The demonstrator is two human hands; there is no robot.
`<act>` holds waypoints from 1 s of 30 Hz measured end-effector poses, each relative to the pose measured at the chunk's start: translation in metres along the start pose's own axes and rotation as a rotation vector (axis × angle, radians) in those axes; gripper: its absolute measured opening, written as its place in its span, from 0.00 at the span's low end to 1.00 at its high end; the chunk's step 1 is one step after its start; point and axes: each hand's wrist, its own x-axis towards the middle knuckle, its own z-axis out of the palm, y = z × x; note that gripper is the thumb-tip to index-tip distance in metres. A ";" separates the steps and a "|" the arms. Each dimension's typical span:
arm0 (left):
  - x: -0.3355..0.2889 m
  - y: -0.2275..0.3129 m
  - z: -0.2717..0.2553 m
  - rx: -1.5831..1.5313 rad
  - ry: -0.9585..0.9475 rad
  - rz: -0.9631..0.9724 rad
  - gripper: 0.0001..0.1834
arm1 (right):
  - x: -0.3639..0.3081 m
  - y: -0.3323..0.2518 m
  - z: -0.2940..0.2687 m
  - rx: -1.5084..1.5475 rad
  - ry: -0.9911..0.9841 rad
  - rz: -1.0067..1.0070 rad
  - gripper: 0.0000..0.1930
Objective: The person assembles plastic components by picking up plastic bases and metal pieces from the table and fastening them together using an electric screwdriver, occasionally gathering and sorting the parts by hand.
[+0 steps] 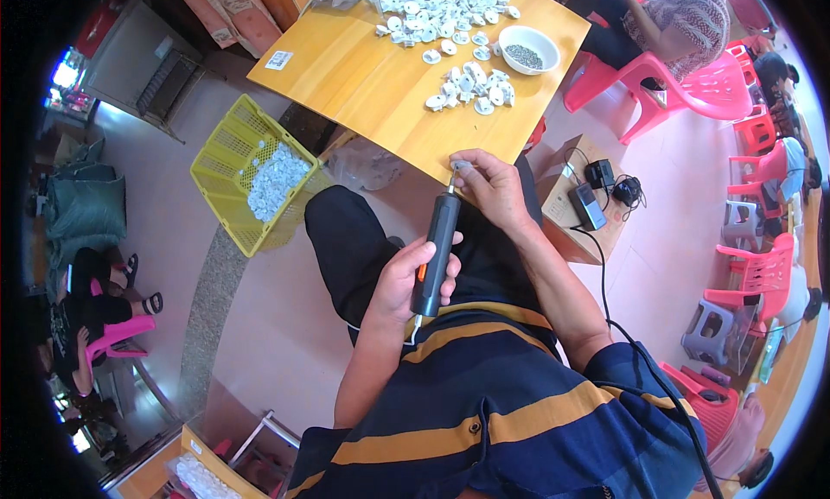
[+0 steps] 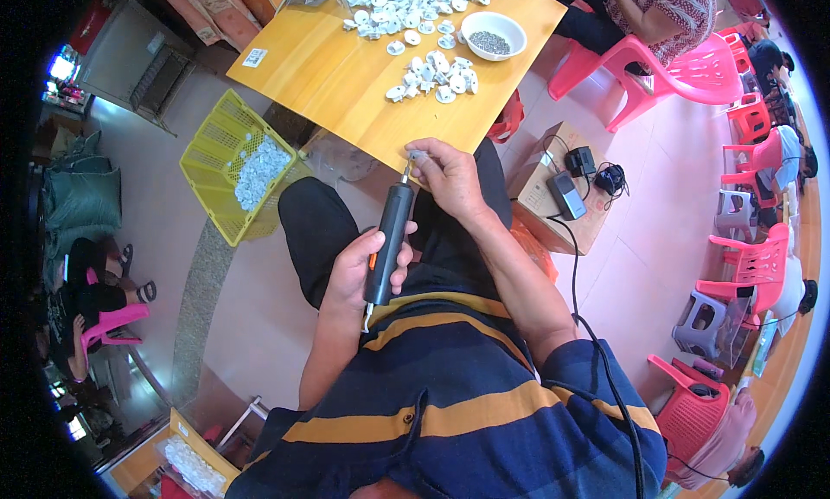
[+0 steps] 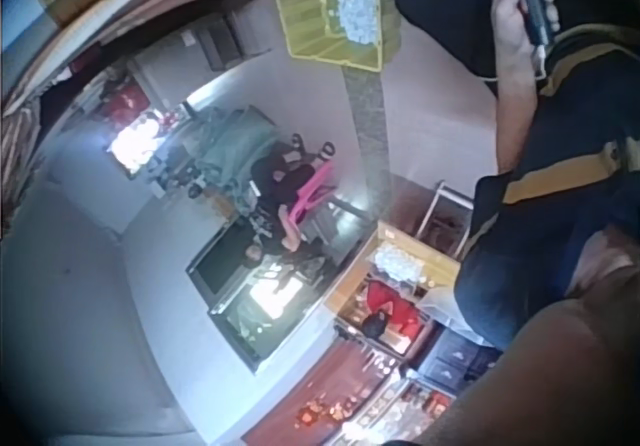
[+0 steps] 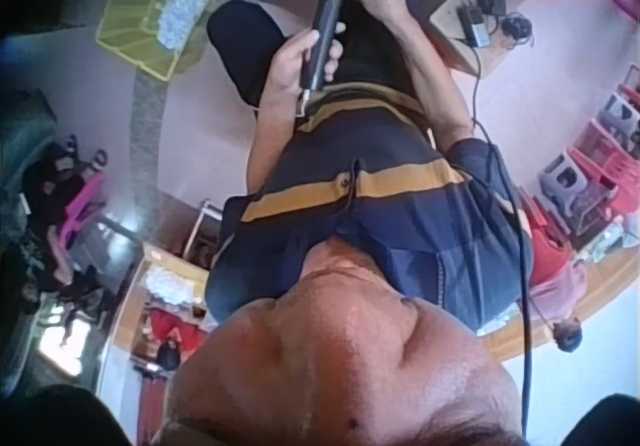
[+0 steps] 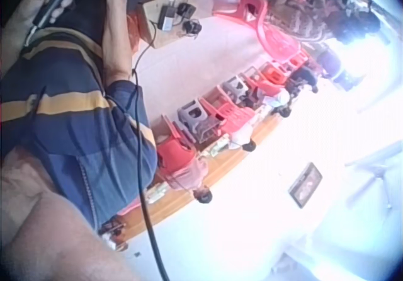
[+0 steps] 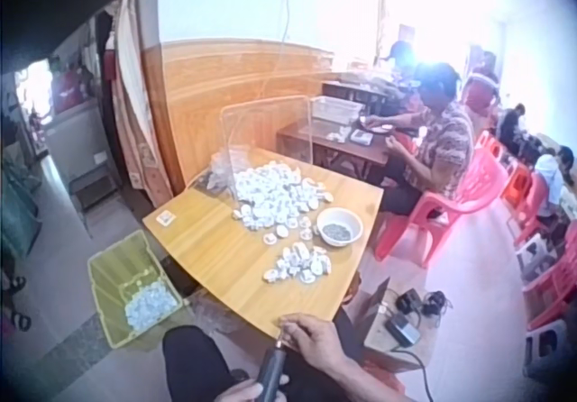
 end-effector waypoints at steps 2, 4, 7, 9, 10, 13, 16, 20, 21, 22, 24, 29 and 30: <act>0.001 -0.001 -0.001 -0.019 -0.014 0.007 0.25 | 0.002 0.002 0.000 0.006 0.008 -0.003 0.08; 0.001 -0.002 -0.003 -0.038 -0.032 0.017 0.26 | 0.003 0.003 0.002 0.145 0.001 0.046 0.11; -0.005 -0.006 -0.005 -0.060 -0.044 0.052 0.27 | 0.008 -0.005 0.007 0.284 0.054 0.059 0.11; -0.007 -0.006 -0.006 -0.035 -0.025 0.069 0.26 | 0.015 -0.009 0.010 0.186 0.014 0.057 0.10; -0.008 -0.005 -0.006 -0.015 0.000 0.082 0.26 | 0.020 -0.011 0.011 0.089 -0.023 0.063 0.09; -0.011 0.003 -0.004 0.020 0.062 0.164 0.24 | 0.044 -0.016 0.027 -0.452 0.009 -0.155 0.11; -0.016 0.009 -0.008 0.010 0.103 0.229 0.24 | 0.076 -0.027 0.052 -0.721 0.040 -0.353 0.12; -0.018 0.010 -0.012 0.042 0.171 0.247 0.23 | 0.118 -0.037 0.071 -0.888 0.004 -0.326 0.19; -0.019 0.010 -0.012 0.045 0.178 0.252 0.23 | 0.120 -0.041 0.070 -0.892 0.006 -0.336 0.19; -0.019 0.011 -0.013 0.046 0.170 0.260 0.23 | 0.120 -0.044 0.068 -0.855 0.022 -0.361 0.19; -0.023 0.011 -0.013 0.048 0.186 0.267 0.22 | 0.115 -0.047 0.056 -0.750 0.033 -0.414 0.16; -0.022 0.013 -0.010 0.047 0.187 0.263 0.21 | 0.074 -0.037 -0.010 -0.762 0.227 -0.360 0.07; -0.021 0.013 -0.010 0.052 0.193 0.250 0.21 | 0.067 -0.032 -0.019 -0.771 0.256 -0.341 0.07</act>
